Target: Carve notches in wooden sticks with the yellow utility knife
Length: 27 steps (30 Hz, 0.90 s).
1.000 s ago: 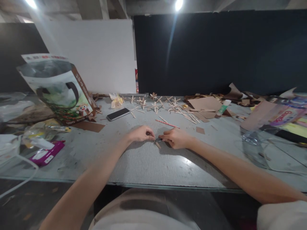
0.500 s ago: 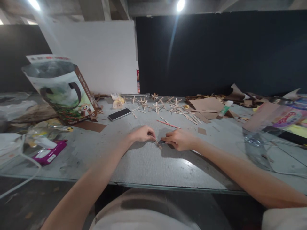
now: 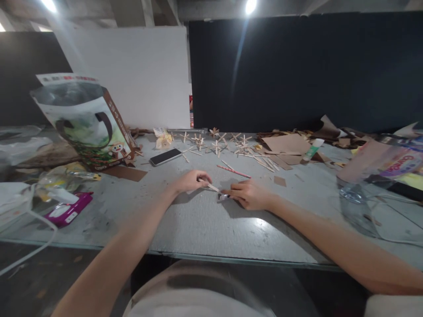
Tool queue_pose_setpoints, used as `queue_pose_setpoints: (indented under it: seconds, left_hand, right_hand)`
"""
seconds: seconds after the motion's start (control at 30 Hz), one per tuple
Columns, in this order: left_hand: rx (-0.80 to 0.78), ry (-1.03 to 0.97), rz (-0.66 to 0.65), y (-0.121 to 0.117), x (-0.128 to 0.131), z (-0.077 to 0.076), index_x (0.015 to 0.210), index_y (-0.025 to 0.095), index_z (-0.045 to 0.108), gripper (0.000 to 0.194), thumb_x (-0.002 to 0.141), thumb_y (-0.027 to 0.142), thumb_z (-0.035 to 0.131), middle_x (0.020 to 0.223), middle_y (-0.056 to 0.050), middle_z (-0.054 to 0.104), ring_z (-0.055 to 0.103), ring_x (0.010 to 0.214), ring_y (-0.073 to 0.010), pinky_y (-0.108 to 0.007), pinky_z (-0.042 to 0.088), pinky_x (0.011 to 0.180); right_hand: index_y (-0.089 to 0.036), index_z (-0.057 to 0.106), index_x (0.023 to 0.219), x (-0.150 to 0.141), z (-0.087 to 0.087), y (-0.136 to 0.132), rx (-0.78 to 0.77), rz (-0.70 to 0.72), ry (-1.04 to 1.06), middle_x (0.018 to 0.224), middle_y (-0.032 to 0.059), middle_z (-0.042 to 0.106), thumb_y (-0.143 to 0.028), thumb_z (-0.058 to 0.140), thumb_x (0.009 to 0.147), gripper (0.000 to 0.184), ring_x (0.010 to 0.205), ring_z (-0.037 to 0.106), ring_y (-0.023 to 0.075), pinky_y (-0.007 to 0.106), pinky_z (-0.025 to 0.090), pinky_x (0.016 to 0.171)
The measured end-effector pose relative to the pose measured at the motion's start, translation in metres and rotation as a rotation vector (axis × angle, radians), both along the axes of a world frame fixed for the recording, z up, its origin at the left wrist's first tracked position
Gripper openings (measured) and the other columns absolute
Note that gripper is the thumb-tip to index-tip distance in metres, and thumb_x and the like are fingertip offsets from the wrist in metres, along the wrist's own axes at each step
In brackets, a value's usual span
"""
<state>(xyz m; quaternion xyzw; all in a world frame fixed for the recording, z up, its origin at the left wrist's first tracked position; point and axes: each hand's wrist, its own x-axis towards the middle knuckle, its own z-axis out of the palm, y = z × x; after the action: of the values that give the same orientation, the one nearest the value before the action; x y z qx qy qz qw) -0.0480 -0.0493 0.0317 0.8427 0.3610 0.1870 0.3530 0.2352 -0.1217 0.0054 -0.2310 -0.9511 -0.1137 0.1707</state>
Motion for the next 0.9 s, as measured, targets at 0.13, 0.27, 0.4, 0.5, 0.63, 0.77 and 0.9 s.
queue_pose_setpoints:
  seconds: [0.13, 0.27, 0.4, 0.5, 0.63, 0.77, 0.9]
  left_hand:
    - [0.032, -0.087, 0.04, -0.003, -0.001, 0.003, 0.09, 0.019, 0.072, 0.019, 0.08, 0.034, 0.066, 0.078, 0.0, 0.067, 0.061, 0.074, -0.0158, -0.027, 0.046, 0.073]
    - [0.015, -0.163, 0.103, -0.002, 0.003, 0.0, 0.086, 0.019, 0.066, 0.022, 0.077, 0.038, 0.071, 0.083, -0.002, 0.069, 0.064, 0.077, -0.0167, -0.028, 0.048, 0.074]
    - [-0.038, -0.217, 0.137, -0.002, 0.007, -0.002, 0.088, 0.018, 0.067, 0.03, 0.077, 0.045, 0.075, 0.08, -0.003, 0.072, 0.066, 0.076, -0.0177, -0.029, 0.049, 0.072]
    - [-0.032, -0.254, 0.14, -0.004, 0.008, 0.001, 0.09, 0.017, 0.07, 0.025, 0.082, 0.041, 0.073, 0.082, -0.005, 0.075, 0.069, 0.08, -0.0192, -0.031, 0.052, 0.078]
    - [-0.006, -0.267, 0.133, -0.009, 0.008, 0.006, 0.091, 0.016, 0.072, 0.018, 0.084, 0.033, 0.071, 0.083, -0.006, 0.077, 0.072, 0.082, -0.02, -0.032, 0.053, 0.081]
    - [0.0, -0.289, 0.125, -0.011, 0.01, 0.008, 0.097, 0.017, 0.071, 0.018, 0.084, 0.029, 0.071, 0.083, -0.005, 0.076, 0.073, 0.084, -0.0199, -0.033, 0.054, 0.085]
    - [0.014, -0.25, 0.146, -0.012, 0.012, 0.007, 0.099, 0.018, 0.072, 0.017, 0.086, 0.027, 0.066, 0.083, -0.004, 0.077, 0.071, 0.081, -0.0185, -0.032, 0.053, 0.082]
  right_hand:
    - [-0.014, 0.069, 0.134, -0.003, -0.006, 0.003, 0.085, -0.04, 0.066, 0.086, 0.0071, 0.069, -0.022, 0.044, 0.11, 0.036, 0.072, 0.062, 0.0166, 0.029, 0.042, 0.065]
    - [-0.013, 0.067, 0.135, -0.005, -0.007, 0.004, 0.137, -0.062, 0.13, 0.091, 0.0091, 0.071, -0.023, 0.042, 0.111, 0.036, 0.078, 0.067, 0.019, 0.03, 0.049, 0.069]
    - [-0.016, 0.066, 0.132, -0.008, -0.007, 0.005, 0.123, -0.126, 0.245, 0.102, 0.0121, 0.075, -0.026, 0.042, 0.112, 0.033, 0.093, 0.072, 0.0231, 0.037, 0.057, 0.083]
    - [-0.019, 0.066, 0.125, -0.01, -0.006, 0.005, 0.099, -0.212, 0.323, 0.108, 0.0129, 0.077, -0.031, 0.04, 0.114, 0.031, 0.097, 0.074, 0.0234, 0.037, 0.058, 0.085]
    - [-0.018, 0.066, 0.121, -0.013, -0.003, 0.002, 0.105, -0.307, 0.312, 0.11, 0.0142, 0.076, -0.034, 0.038, 0.114, 0.033, 0.092, 0.074, 0.022, 0.031, 0.056, 0.079]
    - [-0.017, 0.067, 0.117, -0.017, 0.002, -0.005, 0.113, -0.322, 0.257, 0.106, 0.0135, 0.075, -0.033, 0.037, 0.114, 0.034, 0.089, 0.072, 0.0215, 0.03, 0.053, 0.074]
    - [-0.017, 0.068, 0.116, -0.021, 0.004, -0.01, 0.133, -0.321, 0.246, 0.106, 0.0132, 0.074, -0.03, 0.035, 0.115, 0.035, 0.087, 0.071, 0.0205, 0.029, 0.051, 0.07]
